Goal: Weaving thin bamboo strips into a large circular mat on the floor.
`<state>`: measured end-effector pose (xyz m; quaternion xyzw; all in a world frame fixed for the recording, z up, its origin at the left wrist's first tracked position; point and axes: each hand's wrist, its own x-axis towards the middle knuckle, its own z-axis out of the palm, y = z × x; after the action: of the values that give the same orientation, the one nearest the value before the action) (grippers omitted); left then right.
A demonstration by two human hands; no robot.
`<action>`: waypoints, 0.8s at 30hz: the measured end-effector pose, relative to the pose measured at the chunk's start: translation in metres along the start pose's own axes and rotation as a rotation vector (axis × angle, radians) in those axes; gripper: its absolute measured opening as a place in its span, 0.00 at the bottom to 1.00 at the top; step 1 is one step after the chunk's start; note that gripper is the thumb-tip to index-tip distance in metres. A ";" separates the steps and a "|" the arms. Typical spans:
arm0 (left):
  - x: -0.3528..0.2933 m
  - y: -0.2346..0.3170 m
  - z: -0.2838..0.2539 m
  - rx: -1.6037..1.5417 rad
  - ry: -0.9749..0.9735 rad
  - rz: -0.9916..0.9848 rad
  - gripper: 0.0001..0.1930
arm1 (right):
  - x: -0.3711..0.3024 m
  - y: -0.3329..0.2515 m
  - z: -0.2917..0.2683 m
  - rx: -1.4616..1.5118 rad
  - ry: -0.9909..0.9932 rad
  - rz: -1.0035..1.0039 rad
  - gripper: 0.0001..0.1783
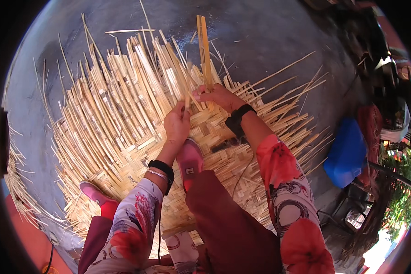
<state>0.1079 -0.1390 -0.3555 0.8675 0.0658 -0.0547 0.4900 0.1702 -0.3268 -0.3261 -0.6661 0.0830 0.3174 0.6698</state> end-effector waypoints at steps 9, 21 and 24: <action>0.016 -0.003 0.017 0.292 -0.253 0.089 0.03 | -0.039 0.042 -0.028 0.135 0.708 -0.026 0.12; 0.018 0.049 0.042 0.228 -0.244 0.526 0.06 | -0.060 -0.006 -0.020 -0.037 0.450 -0.139 0.09; 0.018 0.061 0.030 0.229 -0.228 0.555 0.03 | -0.043 -0.012 -0.049 -0.356 0.512 -0.285 0.11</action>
<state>0.1348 -0.1945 -0.3220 0.8901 -0.2351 -0.0228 0.3898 0.1580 -0.3857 -0.2975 -0.8356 0.0979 0.0526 0.5380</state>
